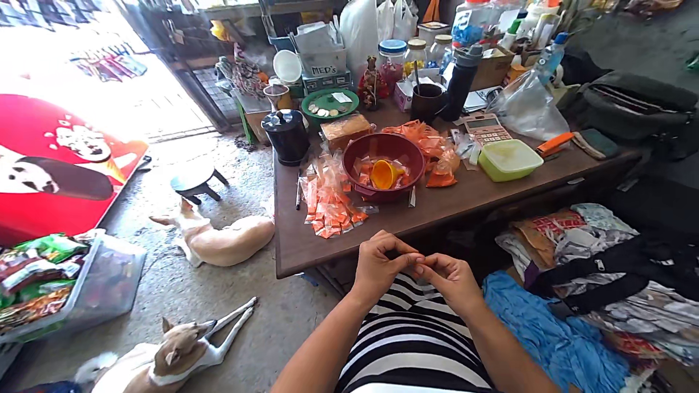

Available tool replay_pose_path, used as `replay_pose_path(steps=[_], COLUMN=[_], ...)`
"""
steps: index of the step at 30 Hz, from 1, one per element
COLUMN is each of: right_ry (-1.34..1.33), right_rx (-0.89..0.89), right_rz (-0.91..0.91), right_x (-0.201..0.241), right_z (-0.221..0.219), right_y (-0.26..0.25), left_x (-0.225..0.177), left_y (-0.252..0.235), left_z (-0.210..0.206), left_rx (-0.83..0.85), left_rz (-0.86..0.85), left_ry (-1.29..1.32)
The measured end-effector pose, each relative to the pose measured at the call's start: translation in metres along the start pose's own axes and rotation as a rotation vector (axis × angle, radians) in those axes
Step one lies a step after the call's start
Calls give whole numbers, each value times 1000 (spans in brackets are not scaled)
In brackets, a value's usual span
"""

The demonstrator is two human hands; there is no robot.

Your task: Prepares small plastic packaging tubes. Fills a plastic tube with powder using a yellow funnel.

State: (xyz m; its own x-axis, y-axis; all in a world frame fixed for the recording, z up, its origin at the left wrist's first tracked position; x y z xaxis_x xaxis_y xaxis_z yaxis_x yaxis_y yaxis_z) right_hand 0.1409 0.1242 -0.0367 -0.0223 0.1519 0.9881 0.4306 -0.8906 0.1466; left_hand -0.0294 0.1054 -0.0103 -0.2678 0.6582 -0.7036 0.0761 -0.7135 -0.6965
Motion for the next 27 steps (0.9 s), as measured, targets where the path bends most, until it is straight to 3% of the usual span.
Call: replay_pose_path(steps=[3,7,14,18,22,27], right_ry=[17,44,102,106,98,93], right_rx=[-4,-19,-16,-13,-6,-9], right_rz=[11,7,24,45,72,65], right_x=[1,-2,-1,1,1,0], right_z=[0,1,-6,-7,-9,-10], right_y=[-1,-2,0,1,1,5], left_x=[2,9,7,10,10,6], left_y=[-2,-1,5,8,9,12], left_z=[4,13,15,15,10,10], left_rx=[44,171,99,49,116,76], left_rz=[-53,12,42,92,35,74], left_ry=[-12,66,-52,26,198,200])
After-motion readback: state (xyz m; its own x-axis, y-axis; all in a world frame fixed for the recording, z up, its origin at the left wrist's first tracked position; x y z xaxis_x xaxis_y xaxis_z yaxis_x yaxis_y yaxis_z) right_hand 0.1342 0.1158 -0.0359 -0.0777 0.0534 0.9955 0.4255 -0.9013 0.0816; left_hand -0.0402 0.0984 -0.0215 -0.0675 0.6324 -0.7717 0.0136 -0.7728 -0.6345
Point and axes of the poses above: each hand's wrist, its own y-axis away from the middle knuckle, its own z-axis out of the back of the hand, x = y × z, the point moved 5 cm from there along -y, towards the middle knuckle, and after that the axes turned 15 degrees about -z, right-handed, at the moved point
